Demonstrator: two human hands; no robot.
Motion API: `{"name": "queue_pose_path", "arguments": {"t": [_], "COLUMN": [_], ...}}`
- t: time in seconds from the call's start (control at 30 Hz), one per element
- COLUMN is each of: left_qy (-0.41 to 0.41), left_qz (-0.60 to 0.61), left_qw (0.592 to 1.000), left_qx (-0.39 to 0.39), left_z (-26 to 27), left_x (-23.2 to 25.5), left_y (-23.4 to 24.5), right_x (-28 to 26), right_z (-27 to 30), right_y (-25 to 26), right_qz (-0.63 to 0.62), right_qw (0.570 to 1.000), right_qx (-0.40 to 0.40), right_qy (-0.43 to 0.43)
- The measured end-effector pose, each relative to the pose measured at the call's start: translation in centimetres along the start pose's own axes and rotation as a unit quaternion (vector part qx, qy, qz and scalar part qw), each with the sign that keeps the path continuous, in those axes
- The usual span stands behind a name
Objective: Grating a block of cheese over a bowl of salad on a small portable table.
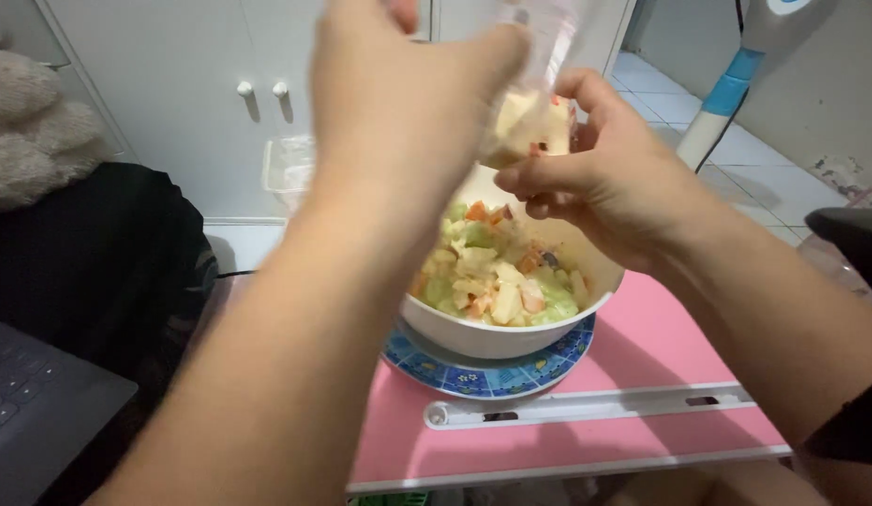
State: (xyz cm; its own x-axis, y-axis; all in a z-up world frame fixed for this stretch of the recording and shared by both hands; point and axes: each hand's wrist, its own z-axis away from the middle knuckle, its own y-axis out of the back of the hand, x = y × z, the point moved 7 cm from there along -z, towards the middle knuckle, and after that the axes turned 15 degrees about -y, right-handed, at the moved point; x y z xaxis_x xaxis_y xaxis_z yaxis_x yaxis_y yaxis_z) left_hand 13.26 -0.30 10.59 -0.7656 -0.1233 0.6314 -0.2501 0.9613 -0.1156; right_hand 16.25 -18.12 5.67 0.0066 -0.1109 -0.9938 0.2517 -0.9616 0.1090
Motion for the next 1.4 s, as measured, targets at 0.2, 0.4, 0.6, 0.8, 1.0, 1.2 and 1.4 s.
{"name": "queue_pose_path", "arguments": {"t": [0.2,0.4,0.6,0.8,1.0,1.2,1.4], "left_qy": [-0.093,-0.074,-0.046,0.051,0.188,0.329,0.34], "left_qz": [-0.078,-0.096,-0.079,-0.079,-0.089,-0.046,0.043], "left_qw": [0.993,0.993,0.996,0.994,0.973,0.933,0.923], "left_qx": [0.017,0.011,-0.021,-0.059,-0.098,-0.136,-0.177], "left_z": [2.7,4.4,5.9,6.3,7.8,10.3,10.9], "left_x": [2.8,3.3,2.8,2.4,-0.4,-1.2,-1.2], "left_y": [-1.9,-1.6,-1.8,0.5,2.1,1.5,-0.2], "right_x": [-1.5,-1.2,0.6,1.3,-2.5,-3.1,-4.0], "right_z": [1.3,1.9,-0.1,-0.2,1.7,1.9,3.6], "right_y": [-2.4,-2.6,-1.2,2.6,2.1,2.9,0.2], "right_qz": [-0.121,-0.423,-0.334,-0.284,-0.231,0.068,0.284], "right_qw": [0.983,0.889,0.921,0.957,0.96,0.996,0.945], "right_qx": [-0.136,-0.167,-0.195,-0.021,-0.16,-0.008,0.02], "right_qy": [0.036,-0.055,-0.035,-0.048,-0.004,0.049,0.162]}}
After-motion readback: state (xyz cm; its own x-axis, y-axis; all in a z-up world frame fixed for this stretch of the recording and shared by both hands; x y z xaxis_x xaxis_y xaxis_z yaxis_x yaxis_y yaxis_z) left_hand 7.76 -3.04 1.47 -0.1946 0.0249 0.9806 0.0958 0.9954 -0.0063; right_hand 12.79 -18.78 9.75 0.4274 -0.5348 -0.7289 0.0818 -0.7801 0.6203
